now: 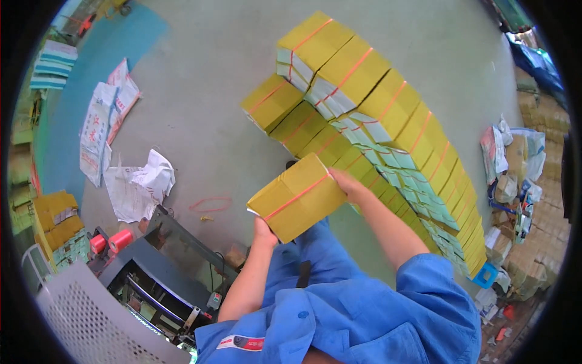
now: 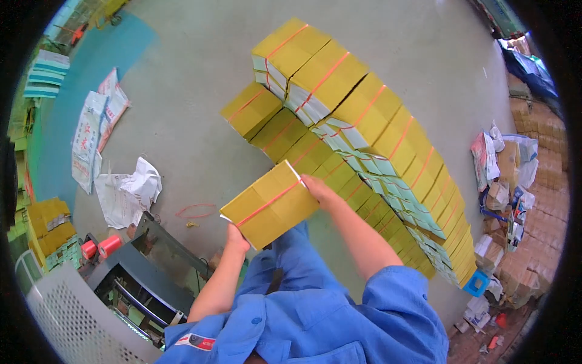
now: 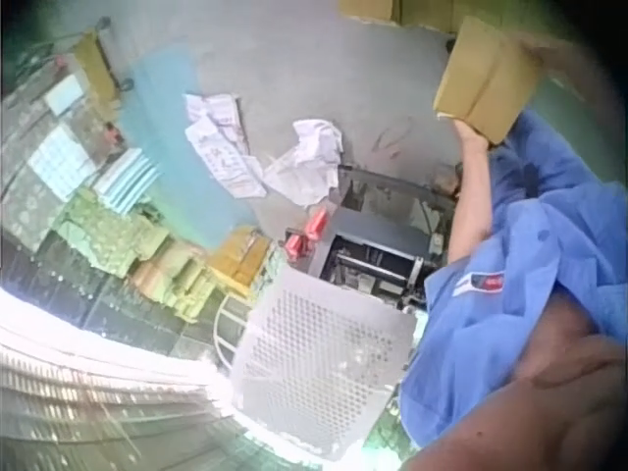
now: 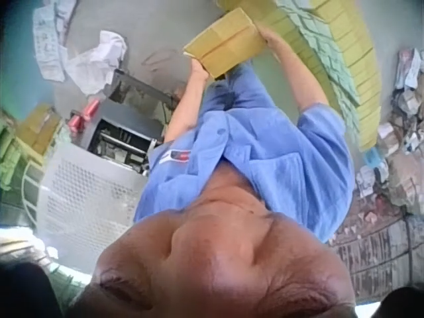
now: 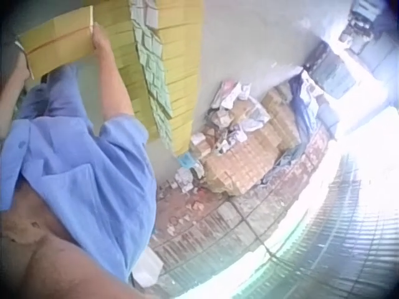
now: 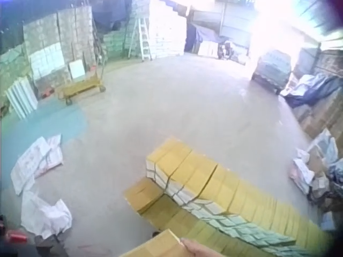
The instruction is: Bundling stacks of yellow paper blocks using a machine, then weighing them on a digital scale and stacking them.
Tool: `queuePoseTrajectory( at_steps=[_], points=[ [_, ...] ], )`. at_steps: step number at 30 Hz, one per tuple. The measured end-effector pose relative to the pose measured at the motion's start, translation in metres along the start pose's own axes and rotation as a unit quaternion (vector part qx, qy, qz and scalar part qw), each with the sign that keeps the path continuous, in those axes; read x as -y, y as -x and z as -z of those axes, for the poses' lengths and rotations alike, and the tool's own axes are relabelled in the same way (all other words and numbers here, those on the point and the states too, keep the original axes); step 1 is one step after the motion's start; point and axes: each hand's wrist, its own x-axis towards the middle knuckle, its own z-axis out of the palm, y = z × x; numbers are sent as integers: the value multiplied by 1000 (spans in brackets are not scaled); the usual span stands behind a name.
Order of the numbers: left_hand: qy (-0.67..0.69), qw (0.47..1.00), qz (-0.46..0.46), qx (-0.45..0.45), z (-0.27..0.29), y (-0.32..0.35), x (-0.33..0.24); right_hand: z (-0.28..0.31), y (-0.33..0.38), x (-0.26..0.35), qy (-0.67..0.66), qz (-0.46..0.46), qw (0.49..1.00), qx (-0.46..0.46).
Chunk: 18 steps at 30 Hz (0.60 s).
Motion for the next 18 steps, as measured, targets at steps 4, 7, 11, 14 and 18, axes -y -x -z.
queuePoseTrajectory(
  at_steps=[4, 7, 11, 14, 18],
  points=[
    [29, 1000, 1, -4, -41, -86, -7, 31, -89, 39, 68, -16, 997, 8],
    [68, 997, -6, -35, -59, -150, -14, 50, -152, 74, 49, -41, 998, 27],
    [86, 995, -43, -13, -80, -220, -30, 62, -223, 86, 73, 89, 992, 42],
    [29, 998, -49, 17, -104, -249, -10, 68, -255, 38, -1, 243, 955, -168],
    [-51, 991, -30, -118, -129, -247, -25, 34, -238, 33, -213, 101, 933, -274]
  ],
)
